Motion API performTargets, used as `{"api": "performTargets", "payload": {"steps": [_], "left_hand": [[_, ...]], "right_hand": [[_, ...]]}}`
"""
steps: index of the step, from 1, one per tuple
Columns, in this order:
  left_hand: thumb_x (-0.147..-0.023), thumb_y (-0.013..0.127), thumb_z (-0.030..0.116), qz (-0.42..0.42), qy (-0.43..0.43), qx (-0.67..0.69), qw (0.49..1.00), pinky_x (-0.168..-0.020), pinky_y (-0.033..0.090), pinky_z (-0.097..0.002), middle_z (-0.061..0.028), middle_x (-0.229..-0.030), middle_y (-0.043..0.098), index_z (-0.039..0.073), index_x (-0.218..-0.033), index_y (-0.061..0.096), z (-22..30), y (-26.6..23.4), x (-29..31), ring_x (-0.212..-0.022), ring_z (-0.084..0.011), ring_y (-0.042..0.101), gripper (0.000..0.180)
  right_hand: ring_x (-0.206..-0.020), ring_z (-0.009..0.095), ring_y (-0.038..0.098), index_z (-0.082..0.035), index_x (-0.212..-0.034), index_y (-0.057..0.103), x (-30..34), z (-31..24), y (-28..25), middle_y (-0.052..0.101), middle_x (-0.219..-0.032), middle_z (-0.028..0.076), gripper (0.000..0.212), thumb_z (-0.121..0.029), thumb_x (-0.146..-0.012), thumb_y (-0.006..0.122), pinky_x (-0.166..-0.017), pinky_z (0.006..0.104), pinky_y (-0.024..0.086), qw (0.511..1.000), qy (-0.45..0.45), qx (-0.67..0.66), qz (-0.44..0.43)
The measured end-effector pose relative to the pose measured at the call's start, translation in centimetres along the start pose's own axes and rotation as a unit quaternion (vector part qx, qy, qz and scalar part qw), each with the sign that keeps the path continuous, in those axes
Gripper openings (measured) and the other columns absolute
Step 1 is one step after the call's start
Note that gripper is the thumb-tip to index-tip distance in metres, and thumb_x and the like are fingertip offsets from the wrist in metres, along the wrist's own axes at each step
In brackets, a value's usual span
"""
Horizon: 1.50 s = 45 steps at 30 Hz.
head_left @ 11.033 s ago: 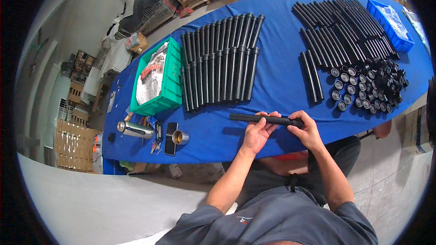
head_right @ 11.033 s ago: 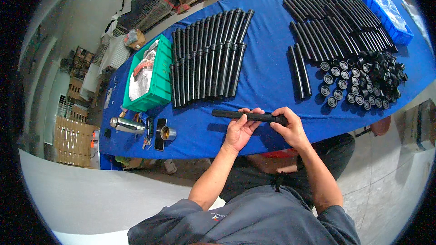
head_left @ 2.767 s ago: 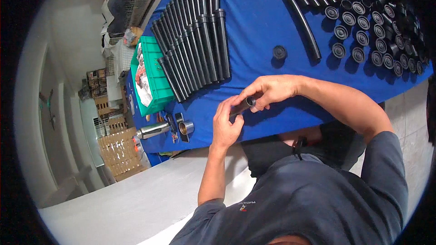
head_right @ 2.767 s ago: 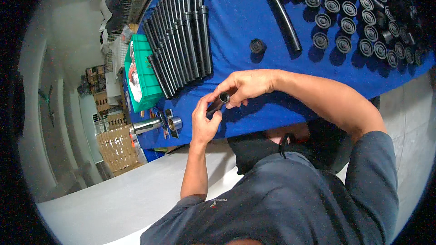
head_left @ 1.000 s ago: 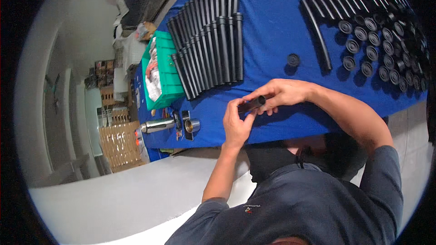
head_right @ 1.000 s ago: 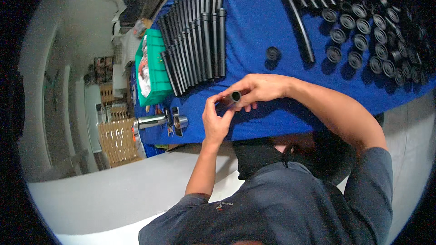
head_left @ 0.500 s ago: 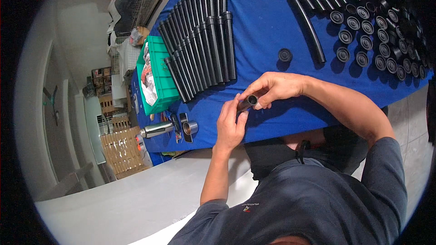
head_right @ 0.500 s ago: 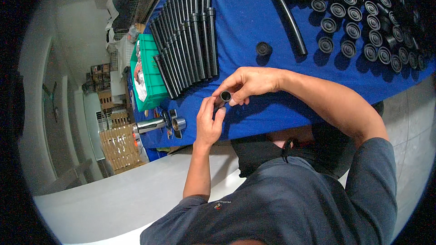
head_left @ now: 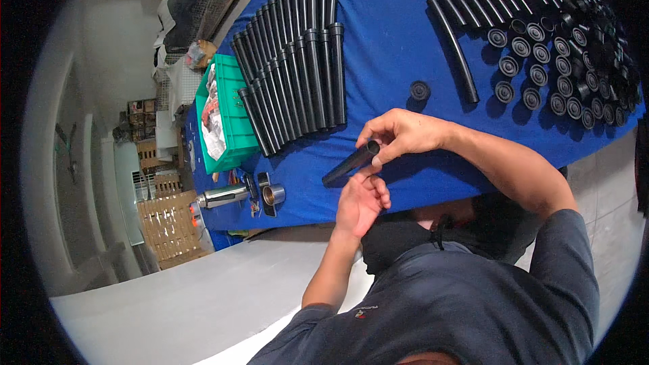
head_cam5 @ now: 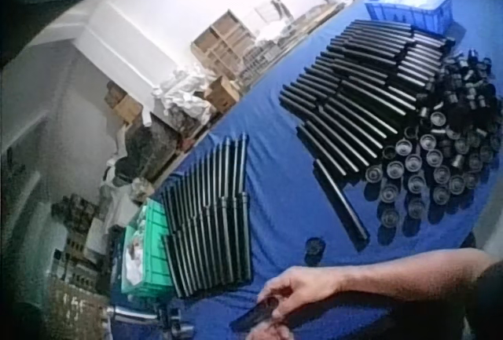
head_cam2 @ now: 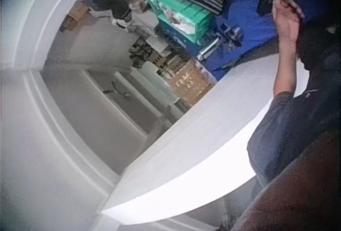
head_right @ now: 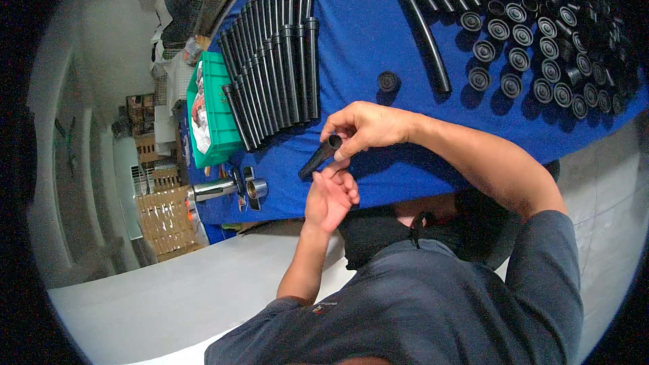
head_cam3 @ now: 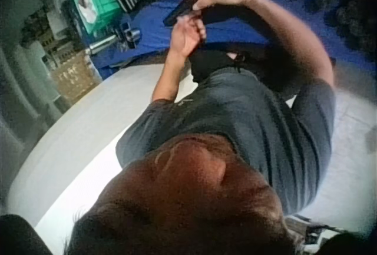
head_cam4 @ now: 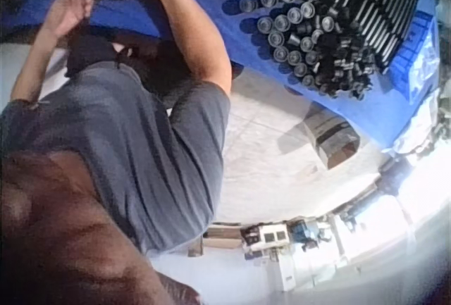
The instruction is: The person assembles black plastic irrigation tubes and caps into units by hand on a table.
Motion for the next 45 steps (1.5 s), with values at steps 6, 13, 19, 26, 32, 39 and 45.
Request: {"api": "performTargets", "payload": {"steps": [6, 13, 19, 26, 32, 39, 45], "left_hand": [[-0.091, 0.067, 0.036, -0.071, 0.054, 0.246, 0.965, -0.072, 0.057, -0.0369, -0.0116, -0.118, 0.064, 0.011, -0.129, 0.053, 0.0, -1.7, -3.8, -0.093, -0.0183, 0.064, 0.047], [-0.094, 0.063, 0.016, -0.030, 0.256, 0.018, 0.966, -0.096, 0.055, -0.0497, -0.0205, -0.128, 0.058, 0.013, -0.116, 0.057, 5.4, -3.0, -4.1, -0.118, -0.0367, 0.059, 0.023], [-0.097, 0.057, 0.010, -0.005, 0.277, 0.100, 0.956, -0.098, 0.054, -0.0475, -0.0246, -0.124, 0.061, 0.010, -0.115, 0.055, 5.4, -4.6, -4.5, -0.117, -0.0418, 0.059, 0.019], [-0.092, 0.063, 0.004, -0.007, 0.293, 0.079, 0.953, -0.098, 0.053, -0.0471, -0.0219, -0.119, 0.064, 0.011, -0.116, 0.055, 5.3, -3.8, -4.4, -0.115, -0.0379, 0.061, 0.027], [-0.089, 0.066, 0.004, -0.003, 0.290, 0.103, 0.951, -0.099, 0.052, -0.0474, -0.0211, -0.119, 0.063, 0.011, -0.113, 0.054, 5.0, -3.8, -4.5, -0.116, -0.0346, 0.060, 0.028], [-0.089, 0.068, 0.004, 0.031, 0.288, 0.103, 0.951, -0.096, 0.054, -0.0452, -0.0198, -0.116, 0.064, 0.010, -0.111, 0.053, 4.7, -3.7, -4.2, -0.113, -0.0297, 0.062, 0.027], [-0.090, 0.067, 0.003, 0.049, 0.289, 0.104, 0.950, -0.092, 0.057, -0.0443, -0.0178, -0.113, 0.065, 0.010, -0.111, 0.053, 4.5, -3.5, -4.1, -0.108, -0.0281, 0.065, 0.026]], "right_hand": [[-0.075, 0.010, 0.057, -0.001, -0.097, 0.065, 0.5, -2.9, -0.1, 0.062, -0.081, 0.002, 0.038, -0.029, -0.077, 0.082, -0.066, 0.0277, 0.047, 0.993, 0.003, 0.115, 0.016], [-0.090, 0.029, 0.059, -0.005, -0.086, 0.064, 2.7, -10.3, -4.9, 0.056, -0.091, 0.011, 0.043, -0.045, -0.075, 0.076, -0.075, 0.0412, 0.049, 0.677, -0.053, 0.683, 0.270], [-0.093, 0.032, 0.064, -0.004, -0.096, 0.063, 3.9, -6.4, -6.8, 0.059, -0.095, 0.015, 0.039, -0.032, -0.075, 0.079, -0.077, 0.0429, 0.054, 0.655, 0.221, 0.695, 0.199], [-0.092, 0.034, 0.065, 0.000, -0.103, 0.060, 2.0, -6.9, -4.8, 0.060, -0.097, 0.018, 0.033, -0.012, -0.077, 0.076, -0.081, 0.0401, 0.054, 0.727, 0.107, 0.654, 0.178], [-0.088, 0.029, 0.065, -0.001, -0.113, 0.060, 0.7, -2.5, -2.1, 0.061, -0.098, 0.015, 0.038, -0.004, -0.077, 0.074, -0.079, 0.0367, 0.053, 0.934, 0.068, 0.313, 0.156], [-0.086, 0.031, 0.062, -0.002, -0.116, 0.059, 0.8, -2.1, -0.5, 0.060, -0.097, 0.015, 0.037, -0.009, -0.082, 0.073, -0.076, 0.0392, 0.050, 0.928, 0.044, 0.347, 0.132], [-0.093, 0.034, 0.063, 0.000, -0.117, 0.059, 0.8, -3.2, 0.5, 0.062, -0.102, 0.016, 0.037, -0.009, -0.083, 0.072, -0.079, 0.0396, 0.050, 0.916, -0.024, 0.382, 0.120]]}}
Point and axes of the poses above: each hand's wrist, its own x-axis away from the middle knuckle, its own y-axis out of the palm, z = x × y, the point moved 10 cm from there along -x, towards the middle knuckle
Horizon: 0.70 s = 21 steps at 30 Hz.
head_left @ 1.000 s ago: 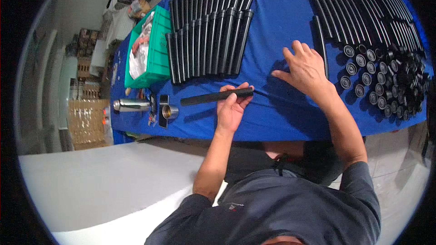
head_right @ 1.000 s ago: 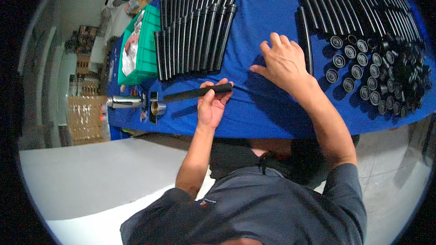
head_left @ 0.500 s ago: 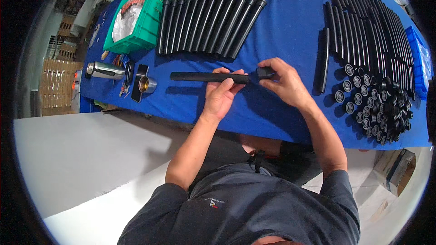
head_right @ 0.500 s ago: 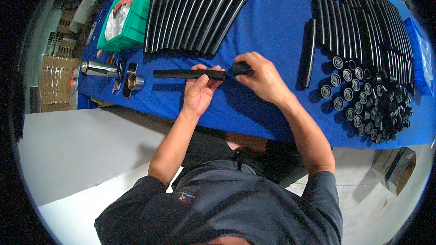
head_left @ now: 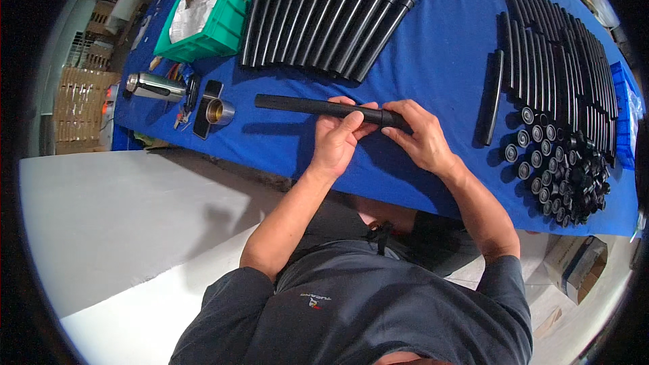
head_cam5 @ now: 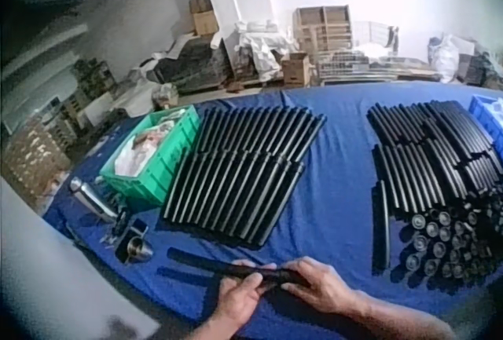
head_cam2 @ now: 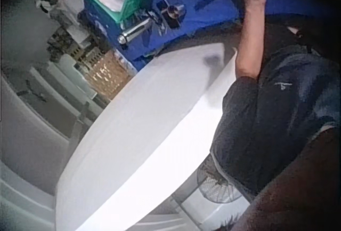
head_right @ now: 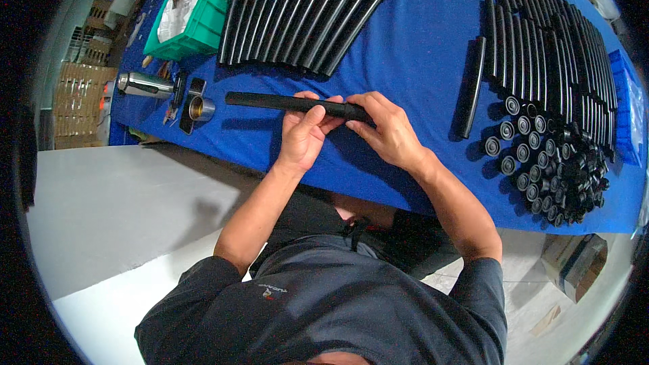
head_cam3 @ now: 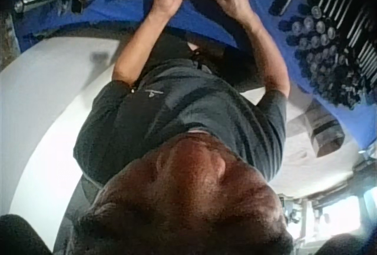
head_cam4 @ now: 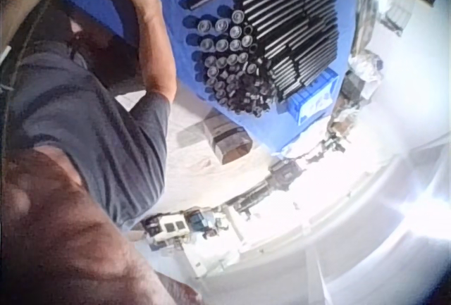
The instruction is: The person assembles black plastic irrigation tubes and caps into units by hand on a table.
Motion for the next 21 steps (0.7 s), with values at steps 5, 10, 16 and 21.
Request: {"api": "performTargets", "payload": {"steps": [5, 10, 16, 21], "left_hand": [[-0.091, 0.066, 0.007, 0.014, 0.010, 0.008, 1.000, -0.093, 0.056, -0.0455, -0.0195, -0.114, 0.065, 0.011, -0.112, 0.054, 0.03, -0.50, 0.03, -0.108, -0.0298, 0.065, 0.025], [-0.092, 0.066, 0.007, 0.025, 0.008, -0.001, 1.000, -0.092, 0.055, -0.0440, -0.0189, -0.114, 0.065, 0.010, -0.111, 0.054, -0.27, -0.47, 0.23, -0.106, -0.0287, 0.065, 0.023], [-0.092, 0.066, 0.009, 0.025, -0.001, -0.009, 1.000, -0.093, 0.055, -0.0439, -0.0181, -0.112, 0.066, 0.009, -0.110, 0.054, -0.21, -0.47, -0.08, -0.103, -0.0283, 0.066, 0.021], [-0.092, 0.066, 0.010, 0.010, -0.024, -0.021, 0.999, -0.095, 0.054, -0.0446, -0.0173, -0.112, 0.066, 0.009, -0.109, 0.054, -0.16, -0.42, -0.22, -0.106, -0.0279, 0.065, 0.021]], "right_hand": [[-0.088, 0.038, 0.062, -0.001, -0.116, 0.058, -0.17, -0.19, 0.35, 0.061, -0.099, 0.018, 0.035, -0.010, -0.085, 0.071, -0.075, 0.0424, 0.050, 0.999, -0.023, 0.008, 0.030], [-0.089, 0.039, 0.062, 0.000, -0.115, 0.058, -0.06, -0.49, 0.52, 0.061, -0.100, 0.018, 0.035, -0.010, -0.084, 0.071, -0.076, 0.0429, 0.051, 0.999, -0.015, 0.008, 0.034], [-0.088, 0.039, 0.062, -0.001, -0.117, 0.057, 0.06, -0.46, 0.14, 0.061, -0.100, 0.018, 0.036, -0.011, -0.085, 0.070, -0.074, 0.0424, 0.051, 0.998, -0.036, 0.034, 0.036], [-0.088, 0.038, 0.062, -0.001, -0.118, 0.058, -0.10, -0.49, 0.36, 0.060, -0.100, 0.018, 0.037, -0.012, -0.085, 0.070, -0.074, 0.0419, 0.050, 1.000, -0.027, 0.005, 0.007]]}}
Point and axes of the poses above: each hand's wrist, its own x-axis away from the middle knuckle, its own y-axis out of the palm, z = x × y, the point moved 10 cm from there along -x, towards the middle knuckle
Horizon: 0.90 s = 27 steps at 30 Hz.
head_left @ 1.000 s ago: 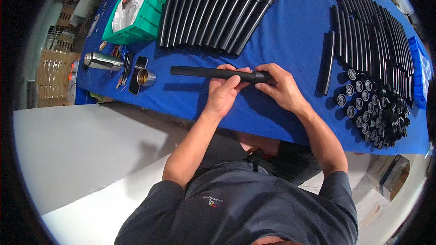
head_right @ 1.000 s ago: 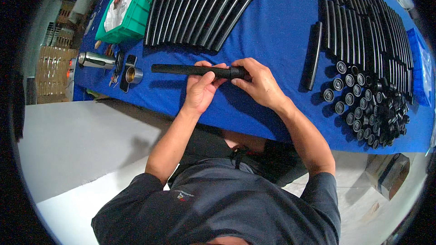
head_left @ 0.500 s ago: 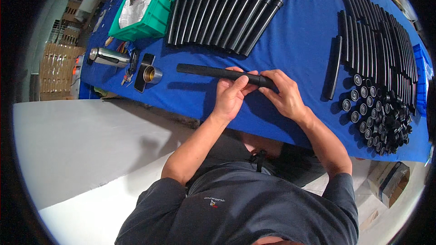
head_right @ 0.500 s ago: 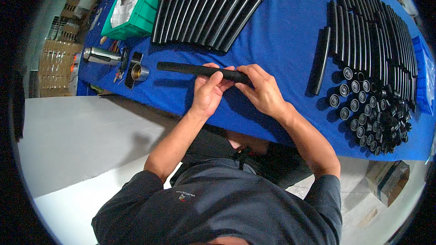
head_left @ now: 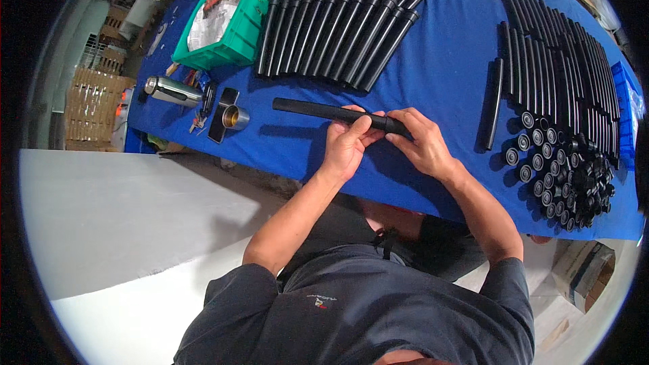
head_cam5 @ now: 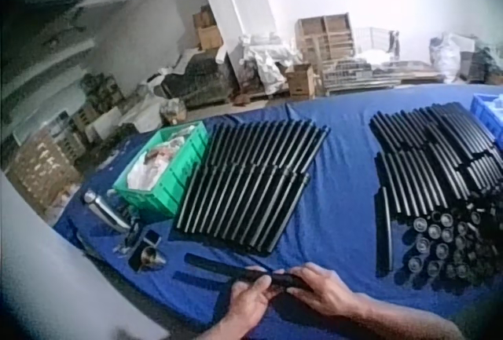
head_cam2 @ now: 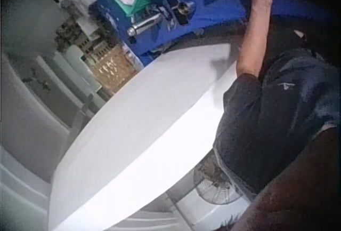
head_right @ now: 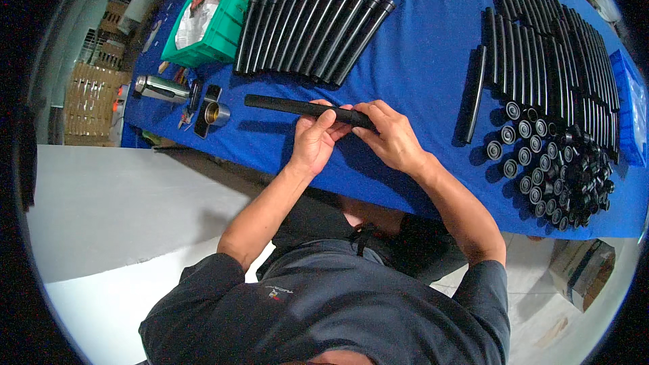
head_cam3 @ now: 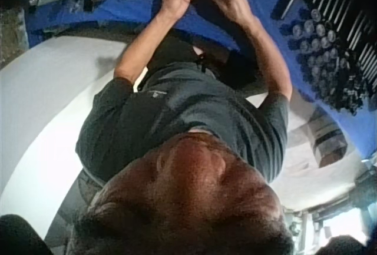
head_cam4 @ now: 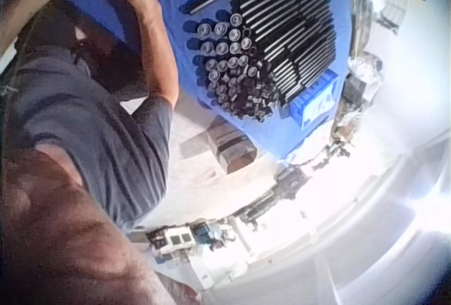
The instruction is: The person assembles black plastic irrigation tubes and caps into units by hand on a table.
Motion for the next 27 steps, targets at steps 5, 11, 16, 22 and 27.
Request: {"api": "performTargets", "payload": {"steps": [5, 11, 16, 22, 27], "left_hand": [[-0.093, 0.067, 0.018, -0.039, -0.009, 0.010, 0.999, -0.097, 0.053, -0.0454, -0.0179, -0.120, 0.063, 0.008, -0.116, 0.055, 0.1, 0.2, -0.6, -0.112, -0.0296, 0.063, 0.028], [-0.094, 0.063, 0.013, -0.061, -0.010, 0.108, 0.992, -0.101, 0.052, -0.0466, -0.0206, -0.130, 0.058, 0.008, -0.123, 0.056, 2.2, -3.0, -0.4, -0.125, -0.0368, 0.054, 0.030], [-0.093, 0.062, 0.007, -0.071, -0.002, 0.095, 0.993, -0.101, 0.052, -0.0462, -0.0222, -0.127, 0.059, 0.008, -0.119, 0.058, 2.1, -2.2, -0.2, -0.123, -0.0370, 0.055, 0.026], [-0.095, 0.061, 0.009, -0.079, 0.015, 0.082, 0.993, -0.105, 0.049, -0.0467, -0.0222, -0.128, 0.059, 0.007, -0.120, 0.057, 2.3, -2.1, -0.4, -0.127, -0.0384, 0.052, 0.026], [-0.092, 0.063, 0.004, -0.060, -0.019, 0.108, 0.992, -0.105, 0.049, -0.0467, -0.0193, -0.128, 0.059, 0.008, -0.120, 0.056, 1.8, -2.6, -0.2, -0.128, -0.0355, 0.052, 0.029]], "right_hand": [[-0.087, 0.035, 0.062, -0.001, -0.114, 0.059, 0.2, 0.9, -1.0, 0.060, -0.098, 0.017, 0.035, -0.013, -0.084, 0.072, -0.073, 0.0408, 0.049, 0.999, 0.019, -0.001, 0.039], [-0.080, 0.027, 0.062, -0.001, -0.110, 0.061, -0.2, 2.9, -1.2, 0.062, -0.090, 0.013, 0.034, -0.013, -0.082, 0.074, -0.070, 0.0357, 0.048, 0.995, 0.097, -0.030, -0.013], [-0.074, 0.026, 0.060, -0.002, -0.107, 0.063, 0.2, 2.7, -1.0, 0.060, -0.083, 0.012, 0.030, -0.015, -0.082, 0.074, -0.067, 0.0376, 0.047, 0.991, 0.119, -0.053, -0.007], [-0.076, 0.030, 0.061, -0.001, -0.108, 0.062, -0.6, 2.1, -1.1, 0.060, -0.086, 0.015, 0.030, -0.013, -0.083, 0.073, -0.068, 0.0387, 0.048, 0.995, 0.094, -0.005, -0.009], [-0.079, 0.017, 0.062, -0.002, -0.112, 0.061, 0.0, 2.1, -1.0, 0.063, -0.088, 0.007, 0.035, -0.013, -0.082, 0.076, -0.068, 0.0322, 0.051, 0.996, 0.058, -0.051, 0.042]]}}
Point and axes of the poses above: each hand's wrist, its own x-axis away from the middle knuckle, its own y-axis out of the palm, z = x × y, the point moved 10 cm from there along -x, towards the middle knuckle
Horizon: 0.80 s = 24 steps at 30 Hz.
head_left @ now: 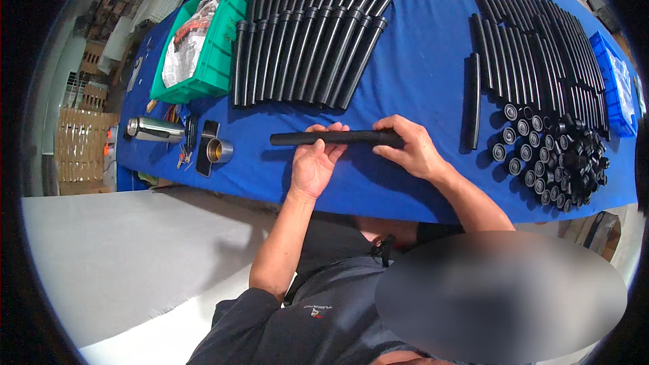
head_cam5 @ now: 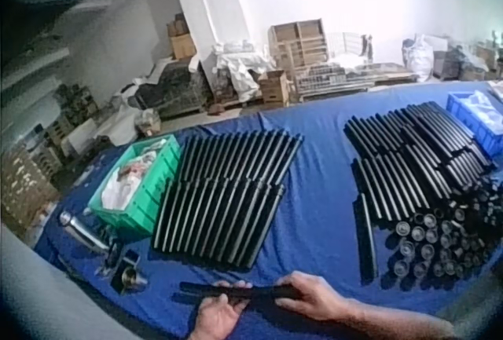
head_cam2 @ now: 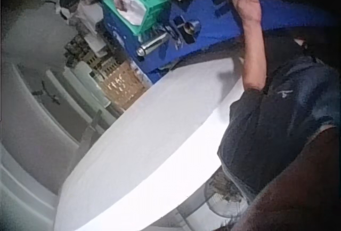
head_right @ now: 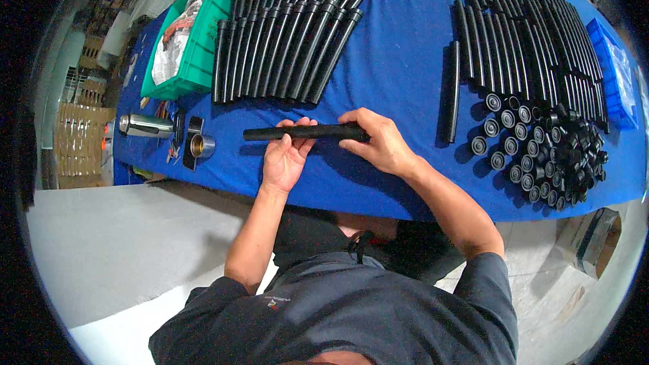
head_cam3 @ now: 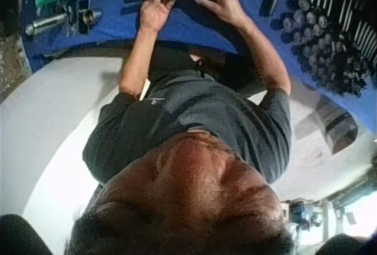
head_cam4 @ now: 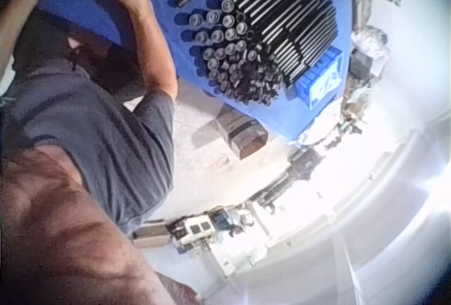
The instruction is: The person assembles black plastic irrigation tubes and caps into units by hand on a table.
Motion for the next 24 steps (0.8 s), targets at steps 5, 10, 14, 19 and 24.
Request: {"api": "performTargets", "payload": {"steps": [5, 10, 14, 19, 24], "left_hand": [[-0.094, 0.059, 0.005, -0.049, -0.002, -0.013, 0.999, -0.109, 0.044, -0.0481, -0.0200, -0.135, 0.055, 0.006, -0.124, 0.054, -0.1, 0.5, -0.3, -0.133, -0.0361, 0.047, 0.030], [-0.093, 0.064, 0.008, -0.033, -0.010, -0.004, 0.999, -0.112, 0.040, -0.0496, -0.0201, -0.134, 0.056, 0.007, -0.120, 0.057, -0.2, -0.2, -0.3, -0.132, -0.0366, 0.047, 0.029], [-0.093, 0.062, 0.008, -0.050, -0.009, -0.006, 0.999, -0.116, 0.035, -0.0505, -0.0200, -0.136, 0.055, 0.006, -0.121, 0.057, 0.4, -0.2, 0.0, -0.135, -0.0363, 0.044, 0.028], [-0.092, 0.064, 0.004, -0.057, -0.015, -0.015, 0.998, -0.113, 0.039, -0.0497, -0.0197, -0.134, 0.056, 0.007, -0.120, 0.058, 0.1, -0.1, -0.2, -0.133, -0.0345, 0.047, 0.029], [-0.092, 0.063, 0.004, -0.069, -0.012, -0.010, 0.997, -0.113, 0.040, -0.0486, -0.0185, -0.133, 0.057, 0.006, -0.119, 0.058, 0.4, 0.0, 0.0, -0.133, -0.0342, 0.047, 0.028]], "right_hand": [[-0.074, 0.011, 0.064, -0.003, -0.112, 0.059, 0.5, 2.9, 1.3, 0.066, -0.084, 0.004, 0.036, -0.015, -0.084, 0.077, -0.065, 0.0269, 0.052, 0.969, 0.187, -0.134, -0.089], [-0.069, 0.018, 0.063, -0.002, -0.107, 0.059, 0.1, 1.6, 0.6, 0.063, -0.075, 0.009, 0.035, -0.020, -0.083, 0.076, -0.062, 0.0341, 0.049, 0.996, 0.040, -0.049, -0.056], [-0.069, 0.024, 0.063, -0.002, -0.106, 0.059, -0.1, 1.8, 0.9, 0.061, -0.075, 0.012, 0.038, -0.026, -0.081, 0.076, -0.062, 0.0377, 0.048, 0.994, 0.063, -0.050, -0.077], [-0.071, 0.027, 0.063, -0.001, -0.107, 0.057, 0.5, 1.7, 0.8, 0.061, -0.075, 0.013, 0.037, -0.027, -0.086, 0.072, -0.063, 0.0399, 0.047, 0.990, 0.077, -0.094, -0.076], [-0.076, 0.037, 0.064, 0.001, -0.104, 0.058, 0.3, 0.6, 0.6, 0.063, -0.080, 0.019, 0.034, -0.024, -0.084, 0.071, -0.068, 0.0455, 0.047, 0.997, 0.015, -0.065, -0.042]]}}
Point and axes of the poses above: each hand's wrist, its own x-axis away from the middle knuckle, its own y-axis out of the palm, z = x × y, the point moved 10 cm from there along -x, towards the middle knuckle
